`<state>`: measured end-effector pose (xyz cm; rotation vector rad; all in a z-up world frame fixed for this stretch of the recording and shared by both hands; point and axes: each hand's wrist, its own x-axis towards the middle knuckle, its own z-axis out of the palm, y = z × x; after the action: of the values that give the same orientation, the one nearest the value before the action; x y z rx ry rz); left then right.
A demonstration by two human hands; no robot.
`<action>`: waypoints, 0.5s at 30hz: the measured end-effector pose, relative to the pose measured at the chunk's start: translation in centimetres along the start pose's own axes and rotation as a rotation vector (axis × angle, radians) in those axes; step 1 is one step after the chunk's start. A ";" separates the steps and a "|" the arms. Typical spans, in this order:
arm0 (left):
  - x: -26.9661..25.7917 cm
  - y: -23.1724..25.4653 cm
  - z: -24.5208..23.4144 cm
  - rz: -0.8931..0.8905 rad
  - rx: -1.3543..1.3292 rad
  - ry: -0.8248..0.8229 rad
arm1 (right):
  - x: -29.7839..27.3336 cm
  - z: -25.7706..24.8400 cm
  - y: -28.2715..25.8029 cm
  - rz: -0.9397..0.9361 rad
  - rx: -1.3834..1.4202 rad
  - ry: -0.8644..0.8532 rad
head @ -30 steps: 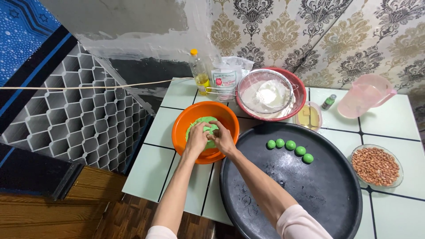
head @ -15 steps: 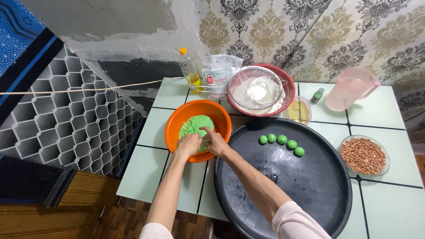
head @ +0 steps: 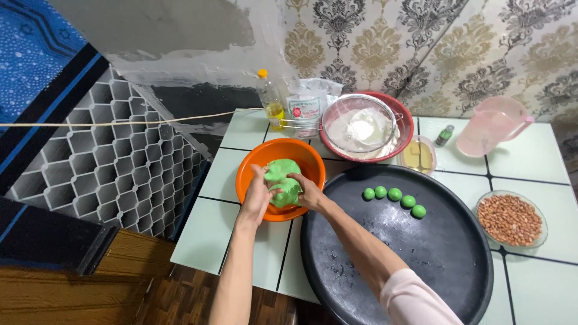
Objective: The person is preparing filled green dough balls by hand, taking dough from a bowl, adding a peanut filling, and rolling them into spheres on a tray.
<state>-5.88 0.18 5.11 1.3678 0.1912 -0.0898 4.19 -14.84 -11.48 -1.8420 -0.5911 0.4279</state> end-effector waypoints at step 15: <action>-3.3 -11.5 5.2 -0.234 -0.723 -0.455 | -9.9 -6.2 -2.2 -0.086 0.374 0.689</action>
<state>-10.68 -7.34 -4.38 0.5764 -0.0084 -0.4764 -0.79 -24.72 -7.31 -1.4664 -0.1016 -0.1573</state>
